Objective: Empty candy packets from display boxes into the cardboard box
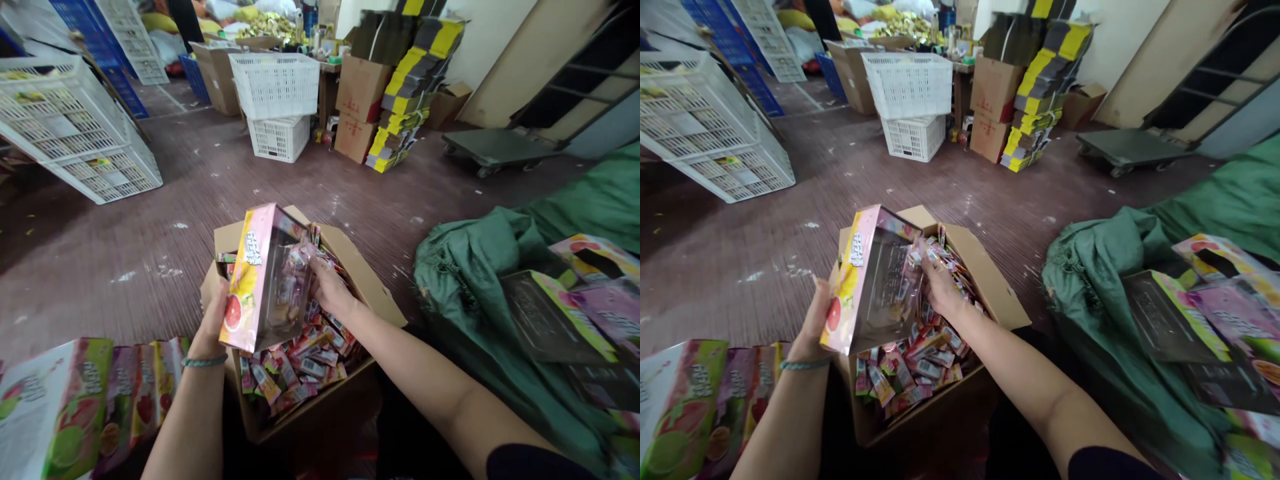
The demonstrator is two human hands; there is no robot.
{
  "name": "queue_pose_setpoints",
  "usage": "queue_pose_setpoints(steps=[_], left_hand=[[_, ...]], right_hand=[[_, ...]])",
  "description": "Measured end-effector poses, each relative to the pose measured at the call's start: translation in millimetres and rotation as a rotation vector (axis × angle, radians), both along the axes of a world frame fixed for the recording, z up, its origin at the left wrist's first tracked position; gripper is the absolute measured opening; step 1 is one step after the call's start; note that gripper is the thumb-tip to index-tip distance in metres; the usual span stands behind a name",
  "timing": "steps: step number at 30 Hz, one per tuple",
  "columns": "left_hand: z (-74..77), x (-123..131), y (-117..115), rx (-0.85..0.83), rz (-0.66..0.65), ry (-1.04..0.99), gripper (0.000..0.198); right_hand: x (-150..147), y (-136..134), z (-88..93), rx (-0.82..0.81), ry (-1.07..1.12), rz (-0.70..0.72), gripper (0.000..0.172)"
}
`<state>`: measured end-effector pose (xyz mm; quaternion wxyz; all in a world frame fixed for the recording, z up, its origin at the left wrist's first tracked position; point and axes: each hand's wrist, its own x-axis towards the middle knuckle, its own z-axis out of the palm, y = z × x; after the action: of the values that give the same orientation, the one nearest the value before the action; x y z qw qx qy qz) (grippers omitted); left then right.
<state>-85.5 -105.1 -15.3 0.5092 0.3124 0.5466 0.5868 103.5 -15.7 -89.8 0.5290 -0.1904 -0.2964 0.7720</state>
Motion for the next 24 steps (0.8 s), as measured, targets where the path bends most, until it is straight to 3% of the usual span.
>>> queue_pose_setpoints(steps=[4, 8, 13, 15, 17, 19, 21, 24], left_hand=[[8.4, 5, -14, 0.135, -0.08, 0.188, 0.105], [8.6, -3, -21, 0.104, -0.045, 0.242, 0.125], [6.3, -25, -26, 0.194, 0.265, 0.239, 0.083], [5.8, -31, -27, 0.237, 0.346, 0.225, 0.075], [5.8, -33, -28, 0.27, 0.327, 0.222, 0.071], [7.0, -33, -29, 0.268, 0.236, 0.241, 0.071], [10.1, -30, -31, 0.231, 0.181, 0.256, 0.07], [16.9, -26, -35, 0.174, 0.173, 0.228, 0.061]], right_hand=[[-4, -1, -10.8, 0.028, -0.109, -0.097, 0.058], [5, -1, -15.0, 0.236, -0.384, -0.19, 0.055], [4, -4, -24.9, 0.789, -0.969, -0.208, 0.038], [-1, -13, -36.6, 0.931, -1.264, -0.117, 0.051], [-5, -28, -50.8, 1.038, -1.48, -0.012, 0.061], [-5, -44, -63.8, 1.161, -1.557, 0.076, 0.056], [-2, -56, -71.5, 1.2, -1.551, 0.075, 0.038], [8, -61, -66.3, 1.101, -1.439, -0.169, 0.03]])
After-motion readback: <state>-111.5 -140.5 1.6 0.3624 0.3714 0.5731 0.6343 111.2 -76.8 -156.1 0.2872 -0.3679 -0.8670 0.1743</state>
